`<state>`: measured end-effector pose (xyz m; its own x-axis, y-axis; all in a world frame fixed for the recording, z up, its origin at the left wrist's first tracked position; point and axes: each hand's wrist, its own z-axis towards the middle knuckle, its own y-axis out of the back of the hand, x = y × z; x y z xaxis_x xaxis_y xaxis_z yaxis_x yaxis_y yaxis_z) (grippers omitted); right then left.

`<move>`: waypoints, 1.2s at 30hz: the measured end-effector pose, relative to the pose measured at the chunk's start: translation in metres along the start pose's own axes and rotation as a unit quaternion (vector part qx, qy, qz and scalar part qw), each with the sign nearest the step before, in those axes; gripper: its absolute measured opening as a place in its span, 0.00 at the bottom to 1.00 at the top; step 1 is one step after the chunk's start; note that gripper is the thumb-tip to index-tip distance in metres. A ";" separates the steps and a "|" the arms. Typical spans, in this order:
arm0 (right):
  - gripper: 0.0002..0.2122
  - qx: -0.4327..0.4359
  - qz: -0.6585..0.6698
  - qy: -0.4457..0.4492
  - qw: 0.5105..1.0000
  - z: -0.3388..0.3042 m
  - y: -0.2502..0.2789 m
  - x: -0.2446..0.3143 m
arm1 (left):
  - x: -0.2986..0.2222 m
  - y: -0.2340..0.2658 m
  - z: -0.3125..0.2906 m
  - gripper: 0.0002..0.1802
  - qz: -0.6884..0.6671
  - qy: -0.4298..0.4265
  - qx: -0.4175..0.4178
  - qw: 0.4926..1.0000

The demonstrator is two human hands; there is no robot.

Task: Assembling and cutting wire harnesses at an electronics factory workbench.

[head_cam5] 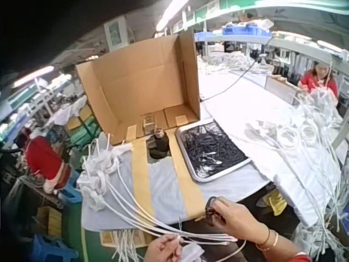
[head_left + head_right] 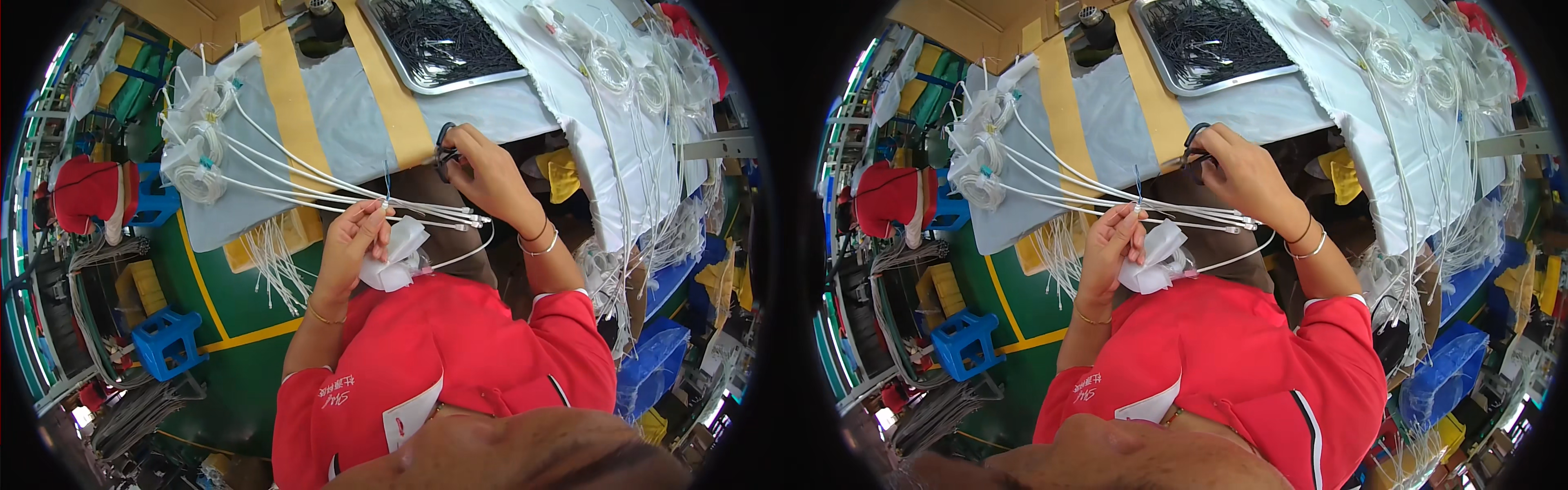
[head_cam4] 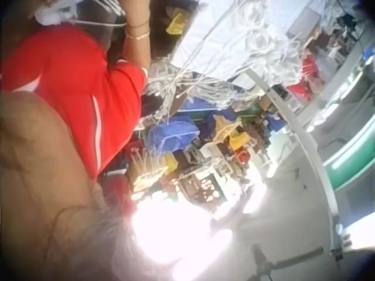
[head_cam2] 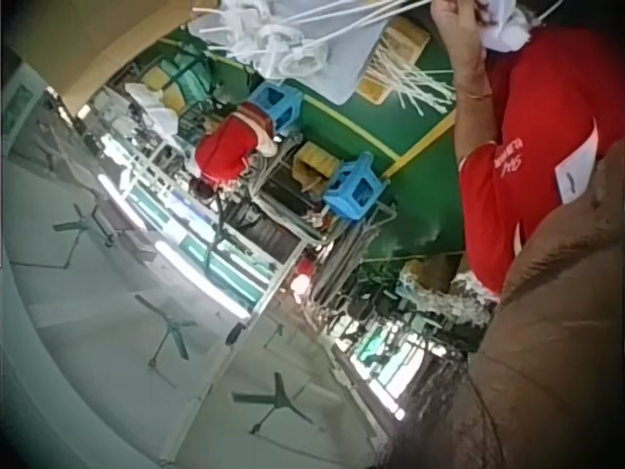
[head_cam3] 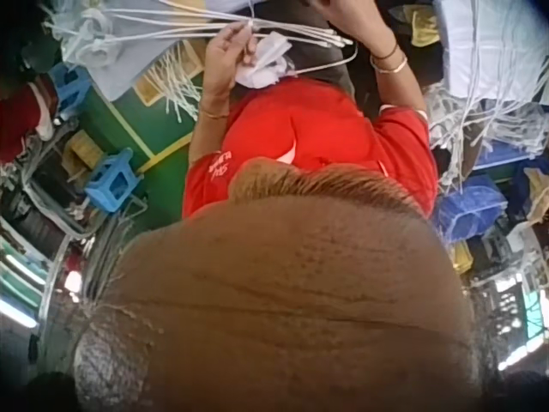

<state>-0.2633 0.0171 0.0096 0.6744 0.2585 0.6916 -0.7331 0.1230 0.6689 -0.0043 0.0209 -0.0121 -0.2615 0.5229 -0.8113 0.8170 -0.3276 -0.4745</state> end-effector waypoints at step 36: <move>0.15 0.107 -0.068 0.080 0.989 -0.041 0.011 0.033 | 0.004 -0.012 -0.005 0.09 0.025 -0.056 0.003 0.998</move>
<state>-0.2524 0.0663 0.0285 0.7311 0.4030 0.5505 -0.5890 -0.0344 0.8074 -0.0126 0.0311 -0.0076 -0.2775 0.4143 -0.8668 0.8276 -0.3550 -0.4347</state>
